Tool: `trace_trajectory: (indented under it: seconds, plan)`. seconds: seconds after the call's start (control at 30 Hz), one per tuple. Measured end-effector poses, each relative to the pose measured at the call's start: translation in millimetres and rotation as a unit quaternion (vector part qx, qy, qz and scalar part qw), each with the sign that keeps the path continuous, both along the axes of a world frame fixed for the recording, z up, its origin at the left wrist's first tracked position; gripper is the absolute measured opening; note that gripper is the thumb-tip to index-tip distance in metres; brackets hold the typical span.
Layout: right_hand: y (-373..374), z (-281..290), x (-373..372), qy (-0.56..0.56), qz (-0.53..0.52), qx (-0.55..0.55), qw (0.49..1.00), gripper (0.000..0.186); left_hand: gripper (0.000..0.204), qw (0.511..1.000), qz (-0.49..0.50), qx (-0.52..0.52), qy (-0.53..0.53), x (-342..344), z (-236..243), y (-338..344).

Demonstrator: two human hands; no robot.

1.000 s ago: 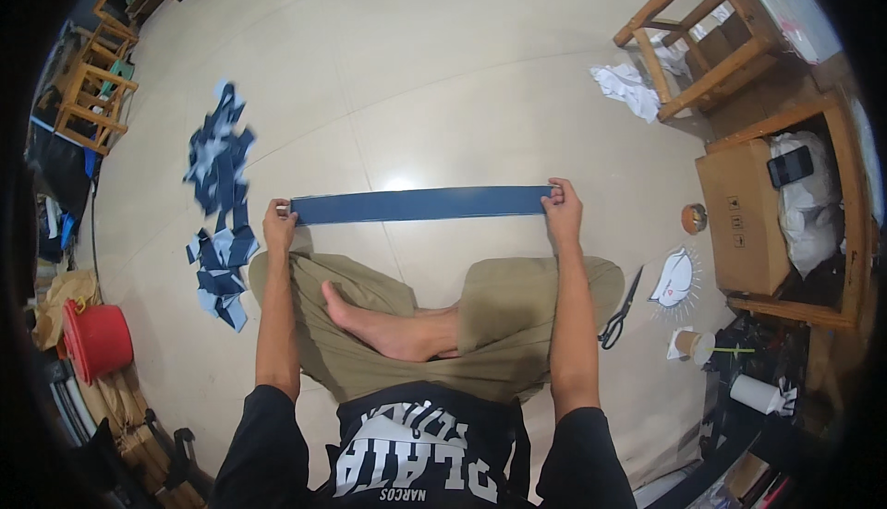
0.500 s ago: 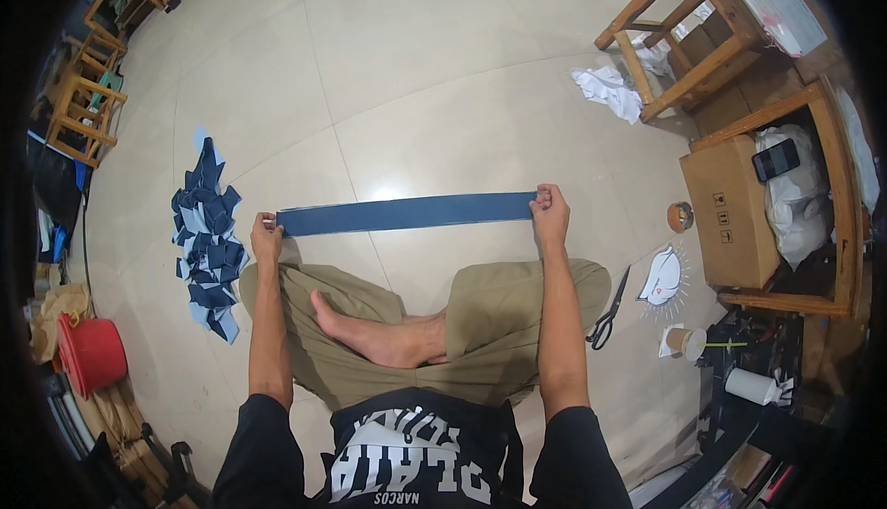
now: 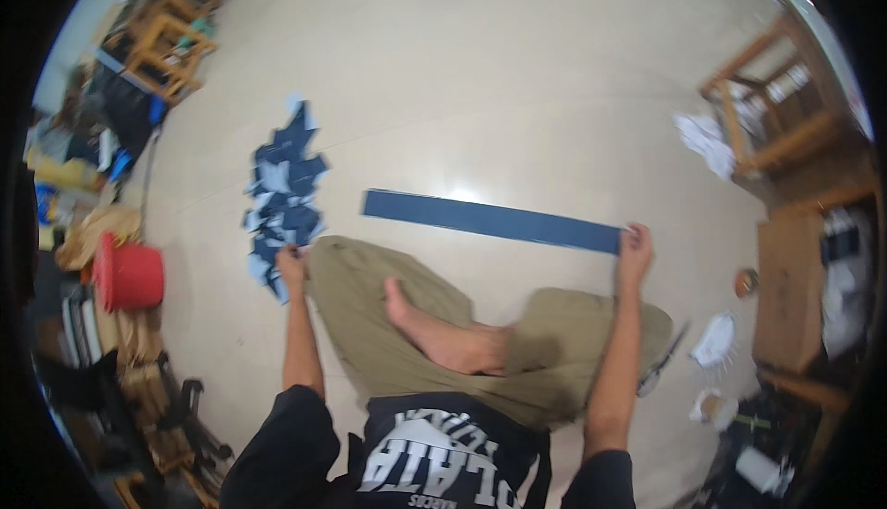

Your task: The person sits on the floor and repeatedly folds small blue fabric pieces in half, stacking them on a long blue strip. The person handles the fabric pieces one at a time and places them in a pile.

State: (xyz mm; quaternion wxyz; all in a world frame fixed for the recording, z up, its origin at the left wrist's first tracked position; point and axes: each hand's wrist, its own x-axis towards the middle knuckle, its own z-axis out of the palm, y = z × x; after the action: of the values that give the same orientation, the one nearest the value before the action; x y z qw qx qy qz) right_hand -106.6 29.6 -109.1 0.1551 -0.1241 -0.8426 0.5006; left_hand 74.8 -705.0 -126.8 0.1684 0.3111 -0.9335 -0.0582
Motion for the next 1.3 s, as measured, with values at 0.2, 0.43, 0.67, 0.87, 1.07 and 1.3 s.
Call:
trace_trajectory:
  seconds: [0.2, 0.43, 0.67, 0.87, 1.07, 1.3]
  plan:
    - [25.1, -9.2, 0.9, -0.046, -0.001, 0.004, 0.999, 0.017, 0.022, 0.968, 0.062, 0.174, 0.171, 27.6, 15.5, 26.6]
    - [16.0, -0.7, 0.5, -0.039, 0.030, -0.023, 0.999, 0.016, 0.041, 0.989, 0.075, 0.124, 0.013, 10.6, 21.9, 23.6]
    - [21.9, -0.4, 7.1, -0.011, 0.031, 0.046, 0.998, 0.016, 0.025, 0.974, 0.074, 0.101, 0.187, 27.0, 41.4, 15.6]
    - [-12.0, 34.9, 13.0, -0.034, 0.076, 0.061, 0.995, 0.019, 0.025, 0.923, 0.056, 0.224, 0.309, 9.5, 141.1, 63.9]
    - [-46.0, 46.1, 30.0, -0.101, 0.185, 0.047, 0.976, 0.019, 0.028, 0.925, -0.037, 0.369, 0.083, 13.4, 193.2, 96.9]
    - [-44.8, 54.3, 34.8, -0.121, 0.183, 0.039, 0.975, 0.016, 0.038, 0.951, 0.026, 0.286, 0.113, 8.8, 238.6, 132.7]
